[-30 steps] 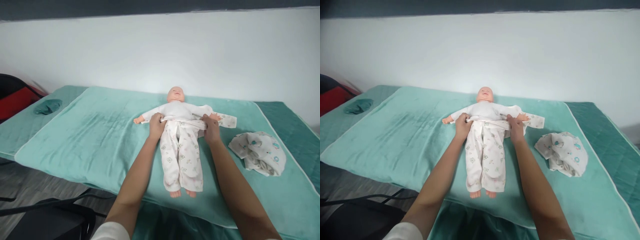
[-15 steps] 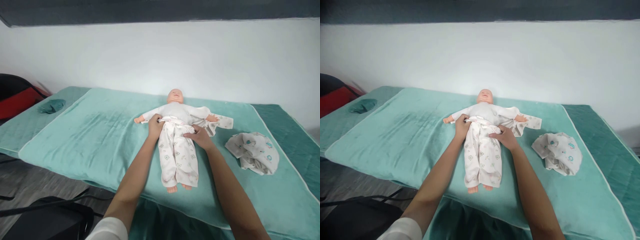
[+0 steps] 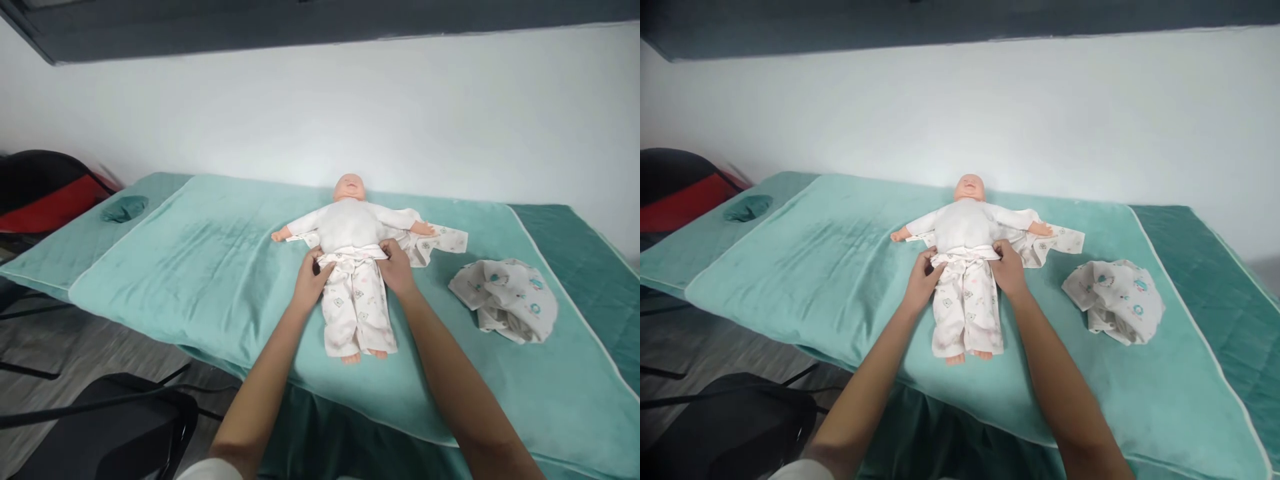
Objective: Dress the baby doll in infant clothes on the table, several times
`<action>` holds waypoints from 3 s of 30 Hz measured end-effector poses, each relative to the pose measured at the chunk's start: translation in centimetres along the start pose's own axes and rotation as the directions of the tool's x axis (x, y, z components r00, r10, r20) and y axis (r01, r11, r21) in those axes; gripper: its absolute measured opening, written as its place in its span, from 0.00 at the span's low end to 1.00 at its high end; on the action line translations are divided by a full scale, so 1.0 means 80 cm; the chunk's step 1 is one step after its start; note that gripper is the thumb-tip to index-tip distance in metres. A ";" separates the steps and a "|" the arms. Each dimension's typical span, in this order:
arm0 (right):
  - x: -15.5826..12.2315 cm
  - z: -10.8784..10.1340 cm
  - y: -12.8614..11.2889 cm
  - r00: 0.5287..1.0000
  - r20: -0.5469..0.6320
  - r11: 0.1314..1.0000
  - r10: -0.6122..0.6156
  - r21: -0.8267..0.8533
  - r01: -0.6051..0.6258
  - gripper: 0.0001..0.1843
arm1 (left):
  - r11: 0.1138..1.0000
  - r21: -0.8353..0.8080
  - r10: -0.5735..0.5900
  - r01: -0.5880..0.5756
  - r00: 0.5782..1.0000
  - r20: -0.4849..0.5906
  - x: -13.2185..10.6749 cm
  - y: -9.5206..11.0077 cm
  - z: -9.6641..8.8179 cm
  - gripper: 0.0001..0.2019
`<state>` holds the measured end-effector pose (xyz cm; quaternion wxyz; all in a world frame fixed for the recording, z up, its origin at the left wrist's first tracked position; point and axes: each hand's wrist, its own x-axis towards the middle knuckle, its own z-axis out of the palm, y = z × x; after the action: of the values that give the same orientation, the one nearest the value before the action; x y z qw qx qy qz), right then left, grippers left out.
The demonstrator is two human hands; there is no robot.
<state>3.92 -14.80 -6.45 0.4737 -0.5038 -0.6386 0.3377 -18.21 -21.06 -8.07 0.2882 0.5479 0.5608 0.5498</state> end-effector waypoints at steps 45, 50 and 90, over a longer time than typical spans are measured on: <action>-0.031 -0.014 -0.012 0.995 -0.016 0.983 -0.096 -0.159 0.092 0.09 | 0.946 0.251 0.228 -0.207 0.972 -0.059 0.003 0.007 0.014 0.10; -0.082 -0.022 -0.021 0.985 0.148 0.984 -0.090 -0.142 0.111 0.18 | 0.943 0.259 0.233 -0.210 0.970 -0.063 0.004 0.004 0.014 0.08; -0.162 -0.030 -0.022 0.938 0.324 0.959 -0.120 -0.208 0.194 0.24 | 0.989 0.151 -0.001 0.002 1.000 -0.005 -0.081 0.023 -0.001 0.09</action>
<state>6.23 -27.89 -7.54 0.3303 -0.4448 -0.7787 0.2944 -16.21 -27.44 -8.17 0.2451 0.5665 0.6018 0.5068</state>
